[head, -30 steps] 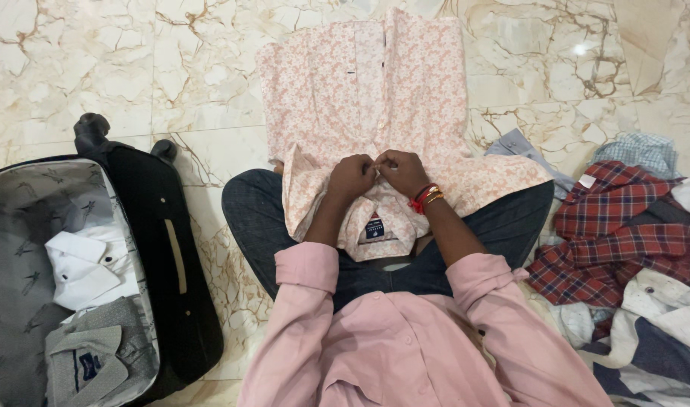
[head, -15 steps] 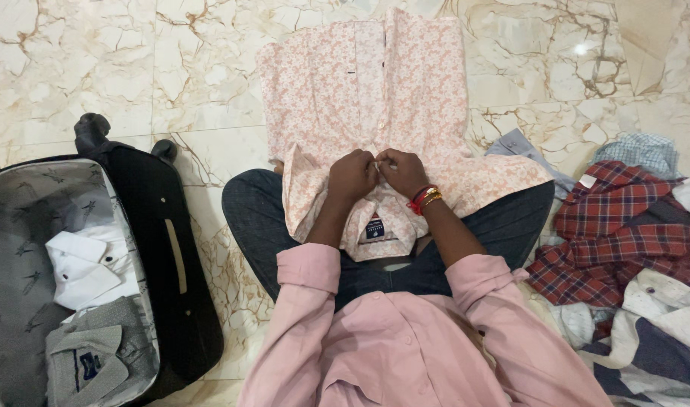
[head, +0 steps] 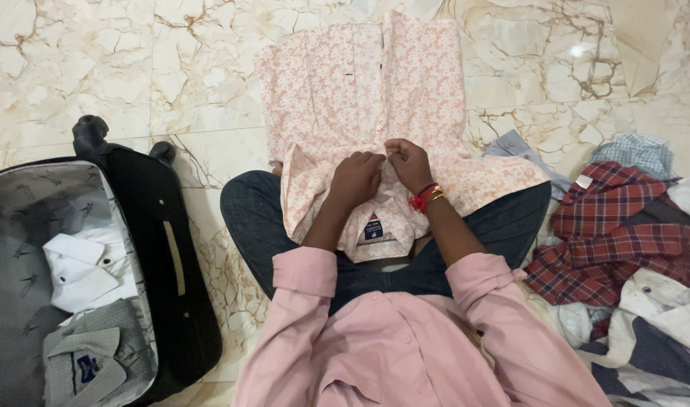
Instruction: The person buttons a shirt while sitting on the floor next to a suitcase and then folds the shirt.
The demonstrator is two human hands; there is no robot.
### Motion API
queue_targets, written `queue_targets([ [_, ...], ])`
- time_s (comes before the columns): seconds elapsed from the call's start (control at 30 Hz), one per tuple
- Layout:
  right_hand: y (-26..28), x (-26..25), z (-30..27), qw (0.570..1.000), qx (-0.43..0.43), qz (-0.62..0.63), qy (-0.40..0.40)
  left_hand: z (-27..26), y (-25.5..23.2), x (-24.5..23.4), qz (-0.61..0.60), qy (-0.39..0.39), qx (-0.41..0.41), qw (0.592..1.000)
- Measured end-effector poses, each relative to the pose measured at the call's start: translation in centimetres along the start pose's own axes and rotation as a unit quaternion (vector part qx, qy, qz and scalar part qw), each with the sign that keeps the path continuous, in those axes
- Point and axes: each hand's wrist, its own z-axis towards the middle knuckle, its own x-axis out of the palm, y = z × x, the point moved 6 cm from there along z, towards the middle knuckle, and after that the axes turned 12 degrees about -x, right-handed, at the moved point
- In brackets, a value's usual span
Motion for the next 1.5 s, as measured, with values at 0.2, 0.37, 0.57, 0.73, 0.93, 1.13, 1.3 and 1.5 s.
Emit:
queue_targets([
  [0.2, 0.5, -1.4, -0.1, 0.991, 0.018, 0.098, -0.09, -1.5, -3.8, -7.7, -0.023, -0.019, 0.008, 1.0],
  [0.37, 7.9, -5.9, -1.6, 0.991, 0.013, 0.027, 0.127, -6.8, -2.8, -13.5, 0.013, 0.055, 0.007, 0.998],
  [0.57, 15.2, -14.4, -7.0, 0.898, -0.02, -0.3, 0.322, -12.4, -1.0, -16.1, 0.116, 0.121, -0.005, 0.986],
  [0.73, 15.2, -17.1, -8.7, 0.825, -0.098, -0.494, 0.257, -12.1, 0.2, -16.0, 0.091, 0.188, 0.035, 0.977],
  [0.93, 12.7, -17.9, -8.4, 0.839, -0.069, -0.506, 0.188, -10.4, 3.1, -15.9, 0.152, 0.143, 0.057, 0.976],
  [1.13, 10.3, -19.8, -6.5, 0.891, -0.045, -0.435, 0.124, -7.6, 5.6, -16.8, 0.012, 0.054, -0.039, 0.998],
  [1.3, 4.8, -24.2, -2.0, 0.959, 0.162, -0.228, 0.035, -5.3, 12.9, -19.3, -0.175, -0.096, -0.203, 0.959],
  [1.5, 4.5, -23.9, -1.1, 0.944, 0.137, -0.286, 0.091, -3.9, 15.6, -20.6, -0.121, -0.093, -0.246, 0.957],
])
